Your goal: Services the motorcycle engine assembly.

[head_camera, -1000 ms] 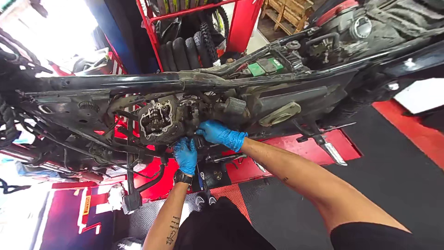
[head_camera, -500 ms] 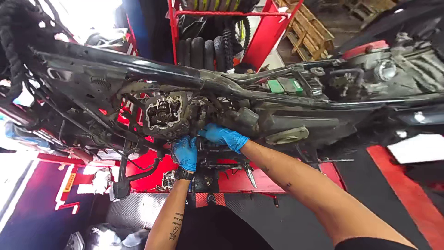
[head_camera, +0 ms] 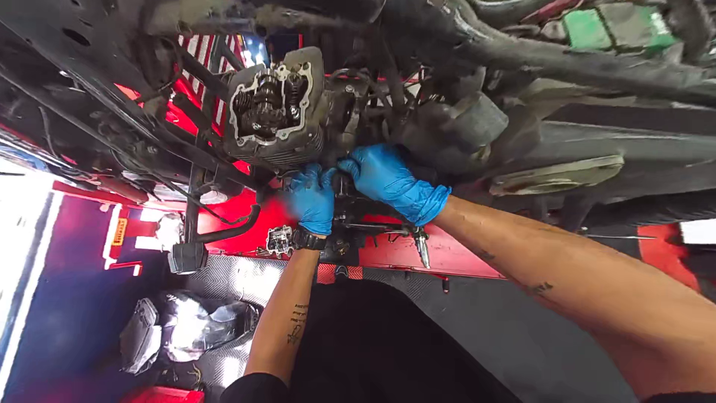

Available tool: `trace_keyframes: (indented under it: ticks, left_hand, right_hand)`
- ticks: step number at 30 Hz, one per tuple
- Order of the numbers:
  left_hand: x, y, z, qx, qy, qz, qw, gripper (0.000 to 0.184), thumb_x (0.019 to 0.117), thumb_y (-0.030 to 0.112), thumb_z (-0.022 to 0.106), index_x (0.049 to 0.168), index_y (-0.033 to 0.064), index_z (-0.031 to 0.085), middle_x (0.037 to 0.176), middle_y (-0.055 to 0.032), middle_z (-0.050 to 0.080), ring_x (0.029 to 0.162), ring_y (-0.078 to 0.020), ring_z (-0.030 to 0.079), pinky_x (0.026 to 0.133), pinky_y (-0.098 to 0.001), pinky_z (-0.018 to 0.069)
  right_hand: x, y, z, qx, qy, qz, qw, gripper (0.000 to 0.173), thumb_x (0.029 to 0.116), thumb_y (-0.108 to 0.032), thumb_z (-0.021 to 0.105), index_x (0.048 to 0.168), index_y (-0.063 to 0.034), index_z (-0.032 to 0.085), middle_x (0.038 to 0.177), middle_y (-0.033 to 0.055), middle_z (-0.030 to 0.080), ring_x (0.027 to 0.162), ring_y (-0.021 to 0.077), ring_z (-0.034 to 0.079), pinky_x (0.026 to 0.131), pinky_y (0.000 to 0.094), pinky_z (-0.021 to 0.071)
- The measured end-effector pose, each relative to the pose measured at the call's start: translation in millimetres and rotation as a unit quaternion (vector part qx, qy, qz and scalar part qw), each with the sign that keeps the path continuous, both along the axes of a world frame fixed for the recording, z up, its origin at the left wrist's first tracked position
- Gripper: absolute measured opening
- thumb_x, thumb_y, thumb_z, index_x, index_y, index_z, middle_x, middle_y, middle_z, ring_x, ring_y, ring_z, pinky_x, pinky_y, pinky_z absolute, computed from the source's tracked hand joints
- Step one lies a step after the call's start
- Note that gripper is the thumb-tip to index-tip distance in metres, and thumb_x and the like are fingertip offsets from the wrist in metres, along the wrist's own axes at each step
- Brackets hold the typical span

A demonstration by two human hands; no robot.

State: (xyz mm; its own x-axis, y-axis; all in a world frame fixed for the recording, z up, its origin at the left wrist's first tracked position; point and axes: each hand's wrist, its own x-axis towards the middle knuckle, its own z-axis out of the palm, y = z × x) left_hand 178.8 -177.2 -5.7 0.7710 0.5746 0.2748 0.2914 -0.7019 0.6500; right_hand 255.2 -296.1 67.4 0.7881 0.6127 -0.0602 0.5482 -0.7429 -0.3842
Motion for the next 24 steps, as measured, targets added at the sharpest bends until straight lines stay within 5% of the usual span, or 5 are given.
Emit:
trace_keyframes:
  ticks: [6,11,14,19,24]
  left_hand:
    - [-0.1,1.0,-0.4,-0.004,-0.003,-0.006,1.000,0.034,0.0975,0.038,0.068,0.101,0.0047,0.075,0.097,-0.0167,0.074,0.099,-0.0364,0.071,0.088,-0.0553,0.0555]
    - [-2.3,3.8,4.4,-0.022,0.019,-0.023,0.999,0.037,0.0988,0.039,0.066,0.104,0.0037,0.074,0.099,-0.0185,0.073,0.101,-0.0378,0.070,0.091,-0.0575,0.0541]
    - [-2.5,5.7,4.1,-0.027,0.019,-0.029,0.999,0.039,0.0991,0.041,0.065,0.105,0.0038,0.075,0.101,-0.0189,0.074,0.101,-0.0387,0.070,0.090,-0.0582,0.0541]
    - [-1.5,4.7,-2.6,0.003,-0.008,-0.016,1.000,0.040,0.0975,0.044,0.067,0.100,0.0053,0.074,0.095,-0.0166,0.073,0.096,-0.0362,0.071,0.085,-0.0556,0.0558]
    - [-0.1,5.0,-3.1,-0.006,-0.005,-0.015,1.000,0.038,0.0979,0.043,0.067,0.101,0.0062,0.075,0.097,-0.0158,0.073,0.098,-0.0353,0.071,0.087,-0.0557,0.0553]
  right_hand:
    - [1.1,-7.3,-18.6,0.033,-0.139,0.077,0.987,0.033,0.1020,-0.022,0.055,0.082,0.0021,0.063,0.078,0.0219,0.065,0.080,0.0427,0.069,0.069,0.0580,0.0527]
    - [6.9,-8.7,7.4,0.060,0.059,0.031,0.996,0.032,0.1031,-0.026,0.058,0.085,-0.0016,0.068,0.080,0.0151,0.065,0.077,0.0310,0.066,0.071,0.0537,0.0511]
    - [-8.5,-9.5,9.5,0.098,0.073,-0.085,0.989,0.040,0.1063,-0.035,0.052,0.085,-0.0037,0.064,0.077,0.0124,0.061,0.073,0.0282,0.062,0.066,0.0522,0.0486]
    - [-11.7,10.9,-5.1,0.102,0.026,-0.224,0.969,0.038,0.1073,-0.037,0.049,0.124,-0.0063,0.065,0.103,0.0215,0.071,0.101,0.0409,0.070,0.085,0.0623,0.0521]
    - [6.7,14.8,3.1,0.142,0.122,-0.236,0.953,0.035,0.1034,-0.034,0.057,0.126,-0.0094,0.067,0.121,0.0146,0.069,0.115,0.0291,0.065,0.099,0.0551,0.0487]
